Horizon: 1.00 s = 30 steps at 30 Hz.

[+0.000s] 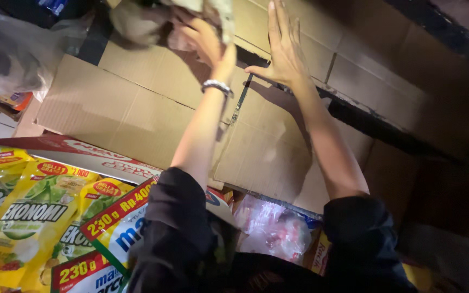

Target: The person wipes a cardboard-covered shelf with a cloth. They move the cloth back and forth across the surface, occasionally adjusting their grip and the cloth's position. The person continues wiping different sections of the shelf throughout the clip.

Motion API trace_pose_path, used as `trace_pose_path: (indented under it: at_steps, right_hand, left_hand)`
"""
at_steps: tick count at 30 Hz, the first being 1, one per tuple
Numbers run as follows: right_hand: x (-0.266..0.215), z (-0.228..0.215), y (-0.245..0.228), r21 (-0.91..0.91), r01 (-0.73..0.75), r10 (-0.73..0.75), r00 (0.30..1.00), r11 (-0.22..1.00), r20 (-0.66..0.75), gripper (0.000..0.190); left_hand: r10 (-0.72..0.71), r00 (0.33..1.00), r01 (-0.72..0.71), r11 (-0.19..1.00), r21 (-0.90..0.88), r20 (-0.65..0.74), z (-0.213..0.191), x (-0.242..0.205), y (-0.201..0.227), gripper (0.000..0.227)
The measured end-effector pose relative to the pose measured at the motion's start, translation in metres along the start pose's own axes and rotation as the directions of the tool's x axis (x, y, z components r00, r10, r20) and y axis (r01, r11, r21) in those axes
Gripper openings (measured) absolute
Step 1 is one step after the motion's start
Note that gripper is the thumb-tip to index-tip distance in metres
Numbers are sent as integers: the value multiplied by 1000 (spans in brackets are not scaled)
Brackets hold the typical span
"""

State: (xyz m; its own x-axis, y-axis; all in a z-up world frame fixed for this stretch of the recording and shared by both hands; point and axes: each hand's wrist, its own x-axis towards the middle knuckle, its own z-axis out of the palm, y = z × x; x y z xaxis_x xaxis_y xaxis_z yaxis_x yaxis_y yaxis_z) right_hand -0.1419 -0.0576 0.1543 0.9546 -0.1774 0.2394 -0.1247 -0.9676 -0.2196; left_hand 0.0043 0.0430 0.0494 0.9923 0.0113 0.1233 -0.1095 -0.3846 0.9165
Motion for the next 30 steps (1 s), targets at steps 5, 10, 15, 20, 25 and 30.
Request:
trace_pose_path:
  at_steps: [5, 10, 15, 20, 25, 30]
  right_hand:
    - [-6, 12, 10, -24, 21, -22, 1000, 999, -17, 135]
    - [-12, 8, 6, 8, -111, 110, 991, 994, 75, 69]
    - [-9, 7, -1, 78, -20, 25, 997, 997, -66, 56]
    - [-8, 5, 1, 34, -5, 8, 993, 999, -114, 59]
    - [-5, 14, 10, 598, -626, 809, 584, 500, -65, 43]
    - [-15, 25, 16, 212, -114, 236, 615, 971, -753, 57]
  left_hand:
    - [-254, 952, 203, 942, 266, 171, 13, -58, 52, 115]
    - [133, 971, -107, 985, -138, 200, -6, -109, 50, 137]
    - [-68, 764, -165, 941, 297, 641, -43, -54, 69, 111]
    - [135, 774, -399, 862, 312, 618, -79, 12, 74, 76]
    - [423, 733, -568, 811, 139, 532, -78, 30, 43, 51]
    - [430, 695, -599, 790, 133, 576, -84, 28, 31, 71]
